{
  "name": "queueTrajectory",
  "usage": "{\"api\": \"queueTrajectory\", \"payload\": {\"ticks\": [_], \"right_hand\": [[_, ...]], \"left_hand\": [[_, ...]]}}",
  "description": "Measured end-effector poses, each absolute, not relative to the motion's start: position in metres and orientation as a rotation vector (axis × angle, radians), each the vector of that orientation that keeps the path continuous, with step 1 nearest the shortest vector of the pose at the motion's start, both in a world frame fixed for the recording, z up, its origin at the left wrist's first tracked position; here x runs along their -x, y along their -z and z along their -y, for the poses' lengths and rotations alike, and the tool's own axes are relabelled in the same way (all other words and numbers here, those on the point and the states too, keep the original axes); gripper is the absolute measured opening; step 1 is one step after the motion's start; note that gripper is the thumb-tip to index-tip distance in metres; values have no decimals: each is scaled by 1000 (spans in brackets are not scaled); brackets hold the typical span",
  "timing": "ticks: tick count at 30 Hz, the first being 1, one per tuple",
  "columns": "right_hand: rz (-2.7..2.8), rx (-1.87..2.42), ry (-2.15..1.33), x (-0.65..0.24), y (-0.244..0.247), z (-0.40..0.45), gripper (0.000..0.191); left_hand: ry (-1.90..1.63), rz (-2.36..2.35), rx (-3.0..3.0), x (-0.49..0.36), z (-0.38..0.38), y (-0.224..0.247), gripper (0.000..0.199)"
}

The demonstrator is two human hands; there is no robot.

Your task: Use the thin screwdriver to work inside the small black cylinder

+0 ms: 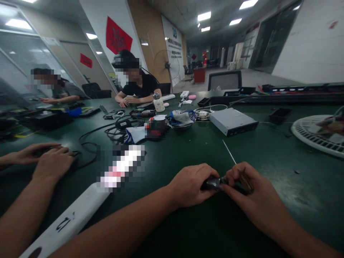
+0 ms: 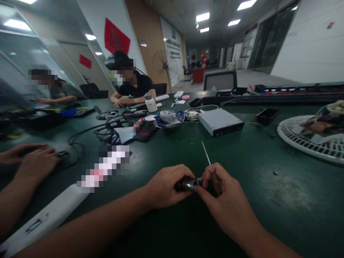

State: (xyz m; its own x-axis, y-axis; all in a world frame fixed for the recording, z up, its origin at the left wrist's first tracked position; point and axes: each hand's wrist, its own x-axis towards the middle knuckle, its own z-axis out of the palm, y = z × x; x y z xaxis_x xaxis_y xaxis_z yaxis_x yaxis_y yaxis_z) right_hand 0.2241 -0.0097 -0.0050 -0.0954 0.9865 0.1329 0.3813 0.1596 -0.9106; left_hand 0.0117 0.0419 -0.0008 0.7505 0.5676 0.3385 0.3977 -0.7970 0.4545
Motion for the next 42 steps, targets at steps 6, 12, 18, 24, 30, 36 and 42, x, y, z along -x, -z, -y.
{"api": "queueTrajectory", "payload": {"ticks": [6, 12, 18, 24, 30, 36, 42], "right_hand": [[1606, 1206, -927, -225, 5, 11, 23], [1578, 1185, -896, -227, 7, 6, 26], [1626, 1171, -848, -226, 3, 8, 20], [1700, 1136, -854, -225, 3, 9, 25], [1673, 1077, -881, -225, 2, 10, 29], [1703, 1111, -829, -225, 0, 11, 31], [1600, 1067, -931, -225, 4, 8, 32]], "left_hand": [[-672, -754, -2594, -12, -42, 1, 27], [-683, -726, -2619, -12, -42, 1, 30], [-715, -739, -2623, -13, -41, -2, 31], [-675, -742, -2643, -14, -41, -1, 29], [-710, -783, -2607, -14, -40, -2, 28], [-748, -795, -2591, -14, -40, -2, 28], [-841, -862, -2599, -13, -40, -1, 29]]}}
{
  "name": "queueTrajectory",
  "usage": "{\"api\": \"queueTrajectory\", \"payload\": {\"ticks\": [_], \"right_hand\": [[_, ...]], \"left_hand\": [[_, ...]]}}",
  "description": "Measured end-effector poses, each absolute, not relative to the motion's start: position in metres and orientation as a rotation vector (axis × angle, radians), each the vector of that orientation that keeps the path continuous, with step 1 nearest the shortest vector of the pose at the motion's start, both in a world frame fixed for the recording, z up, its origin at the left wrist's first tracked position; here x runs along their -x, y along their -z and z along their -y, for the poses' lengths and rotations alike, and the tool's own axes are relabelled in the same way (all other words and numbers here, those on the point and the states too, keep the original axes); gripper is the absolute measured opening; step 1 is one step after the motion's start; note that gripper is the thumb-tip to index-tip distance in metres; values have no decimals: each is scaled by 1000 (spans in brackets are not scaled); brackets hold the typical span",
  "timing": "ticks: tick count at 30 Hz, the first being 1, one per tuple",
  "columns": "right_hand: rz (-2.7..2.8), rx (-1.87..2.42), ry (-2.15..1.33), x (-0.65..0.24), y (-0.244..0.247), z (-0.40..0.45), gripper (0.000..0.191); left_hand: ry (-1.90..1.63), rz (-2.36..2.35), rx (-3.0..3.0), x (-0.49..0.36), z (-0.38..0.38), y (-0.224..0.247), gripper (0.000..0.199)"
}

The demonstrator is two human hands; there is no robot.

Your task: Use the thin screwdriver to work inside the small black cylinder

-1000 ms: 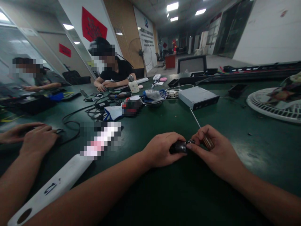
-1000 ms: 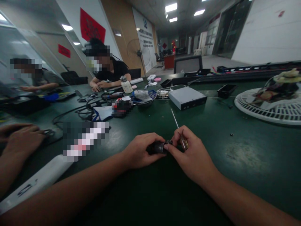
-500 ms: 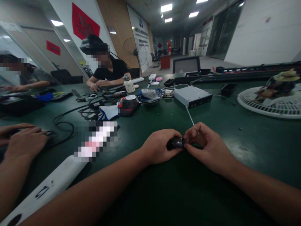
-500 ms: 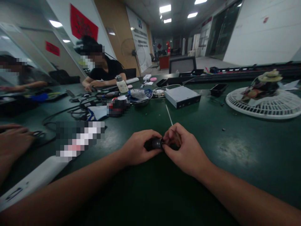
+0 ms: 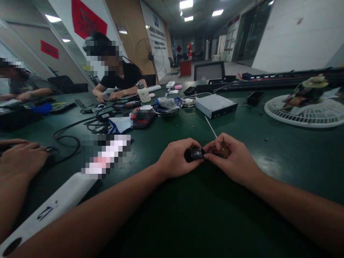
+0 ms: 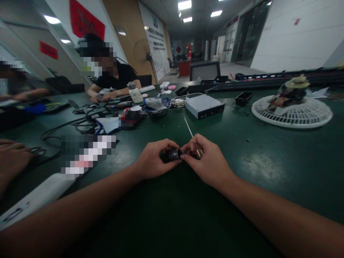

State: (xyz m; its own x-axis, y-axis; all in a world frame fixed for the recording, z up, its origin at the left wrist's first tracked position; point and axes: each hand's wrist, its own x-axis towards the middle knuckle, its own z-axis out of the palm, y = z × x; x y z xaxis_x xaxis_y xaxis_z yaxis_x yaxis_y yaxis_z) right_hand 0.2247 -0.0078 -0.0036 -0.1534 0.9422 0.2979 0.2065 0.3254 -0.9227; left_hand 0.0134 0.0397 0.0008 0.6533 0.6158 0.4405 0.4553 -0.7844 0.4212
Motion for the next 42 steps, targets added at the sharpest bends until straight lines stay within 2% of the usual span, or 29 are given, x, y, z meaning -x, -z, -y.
{"api": "queueTrajectory", "payload": {"ticks": [12, 22, 42], "right_hand": [[1391, 1031, -1139, -225, 4, 4, 43], [1413, 1041, -1154, -226, -1, 6, 49], [1523, 1088, -1184, -228, -6, 9, 40]], "left_hand": [[-816, -785, -2583, -14, -35, -4, 28], [-855, -690, -2564, -13, -35, -3, 25], [-778, -689, -2576, -10, -38, -1, 26]]}}
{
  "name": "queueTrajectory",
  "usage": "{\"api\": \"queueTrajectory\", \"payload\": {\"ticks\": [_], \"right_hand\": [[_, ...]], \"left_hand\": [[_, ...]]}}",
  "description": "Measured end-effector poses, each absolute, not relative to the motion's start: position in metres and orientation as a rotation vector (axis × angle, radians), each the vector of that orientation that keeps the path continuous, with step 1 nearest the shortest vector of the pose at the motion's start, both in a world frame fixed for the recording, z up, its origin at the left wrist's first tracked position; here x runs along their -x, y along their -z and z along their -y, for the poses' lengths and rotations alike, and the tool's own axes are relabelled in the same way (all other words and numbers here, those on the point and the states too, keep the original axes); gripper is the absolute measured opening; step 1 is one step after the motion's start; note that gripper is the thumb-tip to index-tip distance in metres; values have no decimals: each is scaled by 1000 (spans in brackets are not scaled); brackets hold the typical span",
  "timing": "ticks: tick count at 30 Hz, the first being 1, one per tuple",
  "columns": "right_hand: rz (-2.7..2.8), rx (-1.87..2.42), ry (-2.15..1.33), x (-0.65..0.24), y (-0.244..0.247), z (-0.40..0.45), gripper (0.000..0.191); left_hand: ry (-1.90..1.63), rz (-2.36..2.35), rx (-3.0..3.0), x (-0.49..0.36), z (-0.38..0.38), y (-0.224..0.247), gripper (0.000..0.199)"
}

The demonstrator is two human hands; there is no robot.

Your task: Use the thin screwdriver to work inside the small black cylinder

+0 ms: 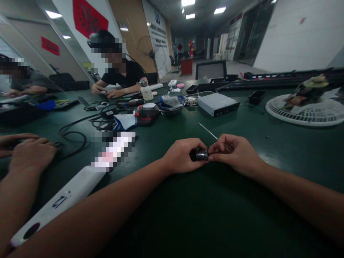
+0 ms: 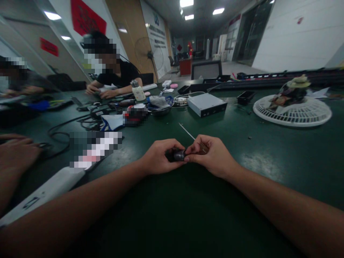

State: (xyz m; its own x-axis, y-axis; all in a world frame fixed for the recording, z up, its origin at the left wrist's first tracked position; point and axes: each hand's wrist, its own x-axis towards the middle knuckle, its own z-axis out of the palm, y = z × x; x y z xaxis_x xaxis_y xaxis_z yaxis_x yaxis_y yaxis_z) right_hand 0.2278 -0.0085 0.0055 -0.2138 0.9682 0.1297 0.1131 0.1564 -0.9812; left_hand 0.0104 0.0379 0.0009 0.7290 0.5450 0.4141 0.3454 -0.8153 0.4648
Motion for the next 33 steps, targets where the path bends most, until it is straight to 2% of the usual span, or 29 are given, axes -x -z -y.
{"api": "queueTrajectory", "payload": {"ticks": [7, 14, 20, 26, 31, 33], "right_hand": [[1474, 1014, -1198, -227, 0, 7, 34], [1669, 1123, -952, -225, 4, 14, 31], [1743, 1140, -795, -226, 1, 17, 11], [1490, 950, -935, -226, -1, 17, 9], [1422, 863, -797, -227, 2, 18, 26], [1441, 868, -751, -228, 3, 18, 26]], "left_hand": [[-792, -711, -2581, -10, -37, -2, 26], [-767, -657, -2624, -11, -36, -2, 22], [-879, -840, -2605, -12, -38, 0, 25], [-1070, -1149, -2464, -12, -43, 3, 25], [-1090, -1249, -2422, -12, -44, 4, 26], [-1090, -1244, -2422, -12, -44, 4, 26]]}}
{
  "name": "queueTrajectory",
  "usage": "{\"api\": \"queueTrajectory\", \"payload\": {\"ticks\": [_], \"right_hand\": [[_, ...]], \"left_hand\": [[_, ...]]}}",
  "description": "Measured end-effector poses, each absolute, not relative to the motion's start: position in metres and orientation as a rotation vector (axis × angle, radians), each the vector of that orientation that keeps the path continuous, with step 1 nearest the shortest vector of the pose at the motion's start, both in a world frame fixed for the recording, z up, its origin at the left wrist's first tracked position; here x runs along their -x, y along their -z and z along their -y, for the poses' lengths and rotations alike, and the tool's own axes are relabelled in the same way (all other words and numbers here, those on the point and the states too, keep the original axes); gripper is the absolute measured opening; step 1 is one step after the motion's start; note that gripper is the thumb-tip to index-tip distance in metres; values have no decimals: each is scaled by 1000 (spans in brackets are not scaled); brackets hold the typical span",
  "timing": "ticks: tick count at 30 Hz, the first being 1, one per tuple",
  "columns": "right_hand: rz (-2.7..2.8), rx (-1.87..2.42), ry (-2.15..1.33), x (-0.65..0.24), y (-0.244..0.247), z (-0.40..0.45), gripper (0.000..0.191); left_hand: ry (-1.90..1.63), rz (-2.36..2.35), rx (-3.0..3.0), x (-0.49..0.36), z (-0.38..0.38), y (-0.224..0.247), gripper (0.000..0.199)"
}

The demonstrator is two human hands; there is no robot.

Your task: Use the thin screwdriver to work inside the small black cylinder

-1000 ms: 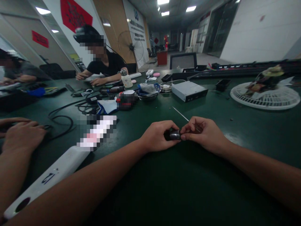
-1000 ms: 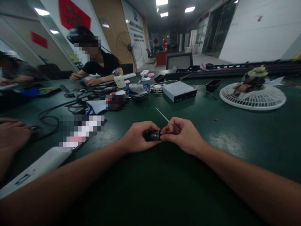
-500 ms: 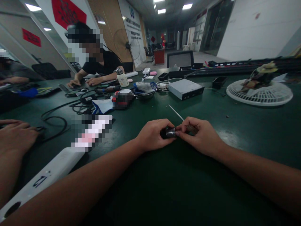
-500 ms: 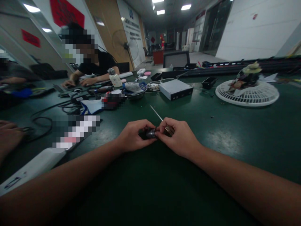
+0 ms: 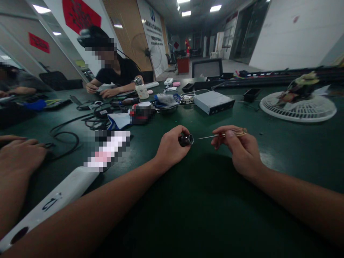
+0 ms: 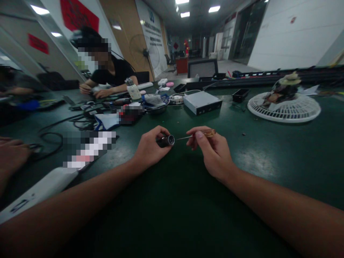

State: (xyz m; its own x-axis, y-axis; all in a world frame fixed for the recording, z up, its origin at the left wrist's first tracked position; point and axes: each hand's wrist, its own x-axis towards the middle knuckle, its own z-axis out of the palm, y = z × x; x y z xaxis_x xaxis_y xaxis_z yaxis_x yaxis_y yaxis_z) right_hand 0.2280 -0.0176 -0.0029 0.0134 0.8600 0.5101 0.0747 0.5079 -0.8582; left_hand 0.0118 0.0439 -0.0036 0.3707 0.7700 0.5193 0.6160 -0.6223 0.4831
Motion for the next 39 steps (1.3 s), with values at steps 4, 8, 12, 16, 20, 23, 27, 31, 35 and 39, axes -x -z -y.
{"api": "queueTrajectory", "payload": {"ticks": [4, 8, 12, 16, 20, 23, 27, 31, 35, 39], "right_hand": [[1452, 915, -799, -229, 2, 16, 16], [1465, 969, -878, -226, 0, 14, 15], [1478, 1040, -892, -226, -1, 13, 15], [1497, 1011, -948, -228, -2, 14, 16], [1441, 976, -993, -228, -3, 14, 16], [1413, 1006, -979, -227, -1, 12, 16], [1429, 1035, -990, -228, 2, 10, 16], [1376, 966, -1059, -230, 2, 8, 19], [1344, 930, -1099, -230, 1, 9, 18], [1400, 982, -1008, -228, 3, 10, 17]], "left_hand": [[-1084, -1192, -2431, -12, -43, 3, 28], [-1069, -1101, -2465, -13, -42, 2, 26], [-1081, -1105, -2456, -12, -42, 2, 26], [-1052, -1121, -2446, -12, -43, 2, 27], [-983, -1081, -2450, -11, -44, 3, 26], [-974, -1081, -2468, -11, -44, 4, 25], [-987, -1058, -2489, -11, -44, 4, 26], [-974, -1035, -2501, -12, -43, 3, 25], [-978, -1053, -2491, -11, -43, 4, 25], [-965, -1075, -2559, -12, -43, 3, 25]]}}
